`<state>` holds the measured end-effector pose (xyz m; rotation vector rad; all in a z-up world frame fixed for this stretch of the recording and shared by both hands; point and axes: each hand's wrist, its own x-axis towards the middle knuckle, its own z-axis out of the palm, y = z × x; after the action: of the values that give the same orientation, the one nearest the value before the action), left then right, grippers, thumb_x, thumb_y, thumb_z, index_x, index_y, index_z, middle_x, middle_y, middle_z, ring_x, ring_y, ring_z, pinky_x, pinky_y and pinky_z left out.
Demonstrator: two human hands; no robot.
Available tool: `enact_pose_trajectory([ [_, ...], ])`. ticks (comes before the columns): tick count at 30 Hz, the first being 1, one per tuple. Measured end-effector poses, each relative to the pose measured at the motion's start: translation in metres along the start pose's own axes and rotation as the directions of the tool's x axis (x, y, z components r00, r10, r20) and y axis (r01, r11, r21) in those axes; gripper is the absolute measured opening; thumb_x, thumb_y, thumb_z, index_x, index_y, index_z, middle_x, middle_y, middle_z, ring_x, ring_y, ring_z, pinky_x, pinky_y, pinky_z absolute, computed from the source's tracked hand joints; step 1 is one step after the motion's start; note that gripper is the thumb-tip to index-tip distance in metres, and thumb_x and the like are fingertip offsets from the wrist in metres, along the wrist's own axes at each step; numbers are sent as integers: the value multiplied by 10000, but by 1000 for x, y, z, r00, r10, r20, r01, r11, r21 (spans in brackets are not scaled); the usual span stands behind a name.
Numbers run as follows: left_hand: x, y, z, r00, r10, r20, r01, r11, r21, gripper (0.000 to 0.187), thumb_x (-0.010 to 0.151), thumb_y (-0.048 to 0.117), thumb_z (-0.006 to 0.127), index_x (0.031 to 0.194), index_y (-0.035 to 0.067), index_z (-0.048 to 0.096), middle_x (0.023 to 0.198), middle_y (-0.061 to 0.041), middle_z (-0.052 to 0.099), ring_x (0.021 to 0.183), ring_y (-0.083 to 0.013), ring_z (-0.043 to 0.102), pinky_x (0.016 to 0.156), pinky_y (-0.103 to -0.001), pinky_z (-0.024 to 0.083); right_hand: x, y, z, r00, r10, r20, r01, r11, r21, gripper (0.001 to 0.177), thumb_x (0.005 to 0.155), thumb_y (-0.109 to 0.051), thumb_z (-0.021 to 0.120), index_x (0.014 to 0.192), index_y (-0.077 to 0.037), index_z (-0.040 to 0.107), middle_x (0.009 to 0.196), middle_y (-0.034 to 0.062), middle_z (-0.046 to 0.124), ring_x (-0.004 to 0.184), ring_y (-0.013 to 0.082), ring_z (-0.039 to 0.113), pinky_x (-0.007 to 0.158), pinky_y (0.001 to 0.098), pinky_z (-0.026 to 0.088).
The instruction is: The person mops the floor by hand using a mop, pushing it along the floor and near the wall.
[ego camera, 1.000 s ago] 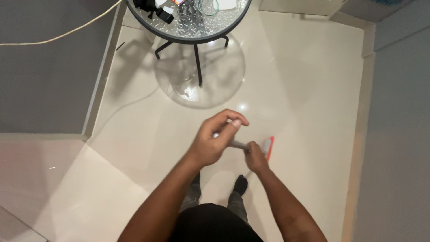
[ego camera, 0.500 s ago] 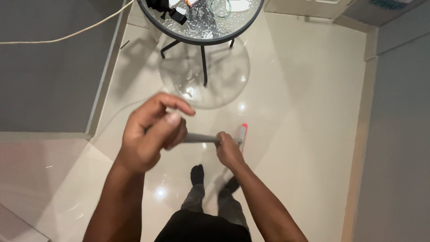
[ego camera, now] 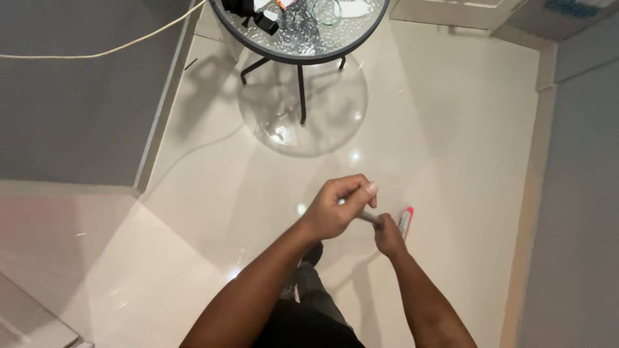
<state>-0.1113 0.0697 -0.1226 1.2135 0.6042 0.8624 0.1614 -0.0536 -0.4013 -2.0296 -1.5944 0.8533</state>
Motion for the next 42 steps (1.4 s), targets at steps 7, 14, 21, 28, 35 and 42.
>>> enact_pose_trajectory([
  [7,-19,68,-52,995,56,-79,-48,994,97,334,1061,274,551,820,65,650,597,50,484,530,-42,431,495,-240,345,13,-89,54,999,-48,-8,49,998,35,135,999,-132,597,1023,-14,535,947,252,616,879,416,616,809,501,496],
  [14,-19,132,-79,975,92,-200,-110,991,-78,346,1097,245,527,848,15,596,566,44,418,473,-40,351,457,-241,289,28,-235,21,985,28,168,-34,999,28,220,1024,-223,579,1090,-15,552,1046,267,652,995,457,636,842,521,493],
  [21,-44,137,-62,962,242,-129,-263,946,-190,333,1136,225,479,932,-11,593,605,14,444,504,-64,359,495,-259,318,8,-240,-22,980,94,178,-79,993,-89,216,1001,-242,576,1128,-67,577,1092,240,672,1039,454,638,860,536,499],
  [28,-17,52,-20,991,132,5,-122,934,-335,292,1122,211,502,919,27,604,611,24,464,496,-75,379,486,-268,334,10,-87,-45,996,29,82,-14,984,-177,152,978,-166,602,1069,-44,592,1037,258,667,978,457,636,836,541,495],
  [35,22,5,10,998,-48,-42,37,970,-239,333,1100,251,526,861,33,605,590,61,427,500,-37,360,488,-239,304,27,-7,-37,969,222,104,-198,959,-203,152,959,-171,629,1041,-44,621,972,250,715,949,420,688,835,501,530],
  [42,20,35,-47,993,-50,-108,31,985,-172,316,1085,266,543,864,58,630,604,82,425,510,-20,370,475,-228,279,38,-74,26,984,167,62,-159,980,-117,95,993,-136,569,1023,-57,611,964,232,704,952,432,671,834,517,512],
])
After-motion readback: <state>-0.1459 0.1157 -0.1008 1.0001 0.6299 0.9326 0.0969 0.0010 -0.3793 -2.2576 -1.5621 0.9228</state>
